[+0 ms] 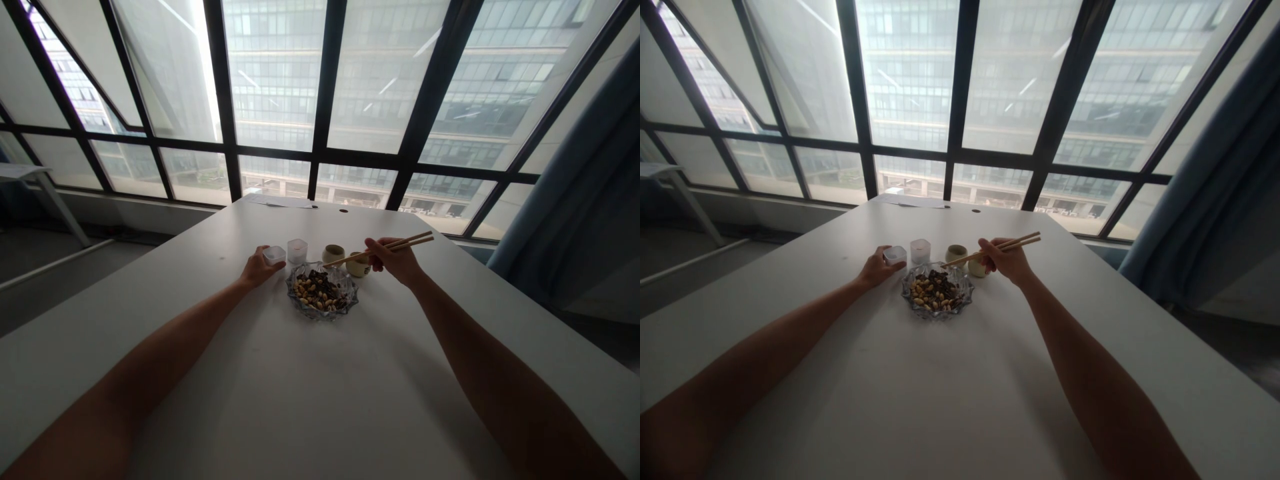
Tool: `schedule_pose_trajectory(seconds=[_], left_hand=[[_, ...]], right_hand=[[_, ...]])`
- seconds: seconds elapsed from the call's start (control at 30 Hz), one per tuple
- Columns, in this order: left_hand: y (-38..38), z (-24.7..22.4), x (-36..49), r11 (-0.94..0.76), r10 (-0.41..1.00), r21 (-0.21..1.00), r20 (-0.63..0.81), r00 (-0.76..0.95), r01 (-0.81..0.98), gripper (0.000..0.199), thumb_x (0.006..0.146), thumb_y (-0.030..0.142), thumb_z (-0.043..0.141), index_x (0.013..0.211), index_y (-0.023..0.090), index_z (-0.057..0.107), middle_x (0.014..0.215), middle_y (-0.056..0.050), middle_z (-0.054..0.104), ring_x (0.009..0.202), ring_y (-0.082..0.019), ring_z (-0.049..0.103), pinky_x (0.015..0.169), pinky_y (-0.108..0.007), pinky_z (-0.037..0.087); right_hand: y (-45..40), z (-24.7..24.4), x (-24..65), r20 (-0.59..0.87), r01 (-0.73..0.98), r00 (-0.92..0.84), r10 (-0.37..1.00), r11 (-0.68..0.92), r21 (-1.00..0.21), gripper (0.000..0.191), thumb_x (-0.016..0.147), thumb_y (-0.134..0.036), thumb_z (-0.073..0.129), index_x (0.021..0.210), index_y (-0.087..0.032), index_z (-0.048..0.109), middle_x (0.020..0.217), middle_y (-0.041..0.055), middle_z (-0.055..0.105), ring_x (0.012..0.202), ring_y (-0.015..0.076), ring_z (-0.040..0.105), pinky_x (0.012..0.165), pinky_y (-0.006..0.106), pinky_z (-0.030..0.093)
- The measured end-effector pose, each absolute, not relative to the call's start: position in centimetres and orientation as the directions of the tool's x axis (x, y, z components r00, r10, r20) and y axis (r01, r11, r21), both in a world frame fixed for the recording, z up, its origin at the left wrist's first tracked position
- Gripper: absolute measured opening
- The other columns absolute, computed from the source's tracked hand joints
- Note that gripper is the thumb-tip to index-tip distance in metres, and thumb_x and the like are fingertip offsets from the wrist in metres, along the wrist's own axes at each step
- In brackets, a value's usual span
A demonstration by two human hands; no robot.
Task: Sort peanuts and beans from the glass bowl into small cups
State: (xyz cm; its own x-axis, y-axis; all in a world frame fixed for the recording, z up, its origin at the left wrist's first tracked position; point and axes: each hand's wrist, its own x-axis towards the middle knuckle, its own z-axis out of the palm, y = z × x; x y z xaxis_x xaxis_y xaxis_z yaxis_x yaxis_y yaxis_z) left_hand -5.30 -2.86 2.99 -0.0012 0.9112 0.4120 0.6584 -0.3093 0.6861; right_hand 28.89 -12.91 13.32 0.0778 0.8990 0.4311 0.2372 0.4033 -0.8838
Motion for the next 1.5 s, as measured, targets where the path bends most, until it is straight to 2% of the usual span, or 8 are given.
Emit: schedule_pose_trajectory(seconds=[0.17,0.5,0.87,1.03,1.17,1.27,1.37,1.5], left_hand=[[-2.8,2.9,-5.2,-0.438,0.843,0.661,0.538,0.022,0.61,0.068,0.067,0.042,0.083,0.122,0.021,0.051,0.107,-0.01,0.071,0.096,-0.026,0.07,0.084,-0.039,0.057],[-3.1,3.2,-5.0,-0.578,0.711,0.489,0.695,0.108,0.654,0.063,0.066,0.021,0.08,0.12,0.022,0.049,0.125,-0.012,0.064,0.118,-0.03,0.061,0.101,-0.045,0.051],[-3.4,3.4,-4.9,-0.557,0.729,0.497,0.677,0.104,0.666,0.064,0.068,0.023,0.08,0.123,0.021,0.048,0.126,-0.012,0.064,0.12,-0.03,0.061,0.103,-0.043,0.05],[-3.8,3.8,-4.8,-0.292,0.868,0.613,0.493,-0.066,0.734,0.074,0.077,0.036,0.076,0.138,0.02,0.038,0.134,-0.015,0.062,0.119,-0.034,0.062,0.1,-0.047,0.049],[-3.7,4.2,-5.2,-0.135,0.911,0.625,0.383,-0.151,0.769,0.084,0.077,0.045,0.076,0.145,0.023,0.031,0.146,-0.016,0.053,0.129,-0.036,0.056,0.104,-0.052,0.044],[-3.5,5.2,-5.2,-0.178,0.868,0.539,0.48,-0.127,0.823,0.09,0.075,0.054,0.075,0.148,0.023,0.03,0.149,-0.017,0.05,0.135,-0.037,0.049,0.108,-0.053,0.04],[-3.2,6.6,-4.1,-0.299,0.811,0.369,0.584,0.03,0.88,0.08,0.081,0.057,0.066,0.147,0.022,0.036,0.147,-0.016,0.053,0.136,-0.036,0.048,0.115,-0.052,0.031],[-2.3,8.1,-1.0,-0.363,0.857,0.249,0.468,0.216,0.898,0.078,0.084,0.059,0.062,0.147,0.021,0.037,0.142,-0.016,0.058,0.135,-0.036,0.05,0.119,-0.055,0.021]], right_hand=[[-11.4,11.8,29.6,0.304,0.008,0.211,0.929,0.31,-0.951,0.05,0.063,-0.06,0.087,0.064,-0.015,0.066,0.046,0.0018,0.062,0.032,0.008,0.049,0.029,0.019,0.039],[-10.8,11.5,29.8,0.021,-0.307,0.308,0.951,0.12,-0.944,0.031,0.093,-0.026,0.068,0.065,-0.016,0.06,0.047,-0.0013,0.058,0.036,0.0053,0.048,0.031,0.011,0.042],[-11.2,11.9,29.4,0.054,-0.292,0.307,0.95,0.148,-0.945,0.03,0.091,-0.026,0.073,0.066,-0.015,0.06,0.05,-0.001,0.059,0.039,0.0058,0.052,0.031,0.011,0.042],[-11.1,11.7,29.8,0.09,-0.243,0.3,0.95,0.167,-0.956,0.03,0.092,-0.025,0.071,0.066,-0.013,0.062,0.049,0.0004,0.06,0.037,0.0062,0.052,0.031,0.012,0.042],[-11.0,11.7,30.2,0.113,-0.225,0.31,0.944,0.188,-0.956,0.03,0.09,-0.028,0.073,0.066,-0.014,0.062,0.048,-0.0002,0.06,0.036,0.0061,0.051,0.031,0.013,0.042],[-11.0,11.9,30.4,0.124,-0.208,0.318,0.94,0.196,-0.958,0.03,0.091,-0.027,0.071,0.066,-0.014,0.062,0.048,0.0006,0.06,0.036,0.0061,0.051,0.032,0.013,0.042],[-11.0,12.1,30.7,0.132,-0.198,0.329,0.935,0.205,-0.959,0.03,0.093,-0.025,0.068,0.067,-0.013,0.062,0.048,0.0008,0.06,0.037,0.0061,0.051,0.032,0.013,0.042],[-10.9,12.3,31.2,0.152,-0.173,0.348,0.925,0.223,-0.959,0.029,0.091,-0.028,0.071,0.067,-0.015,0.061,0.048,-0.0001,0.06,0.036,0.0062,0.051,0.032,0.013,0.041]])
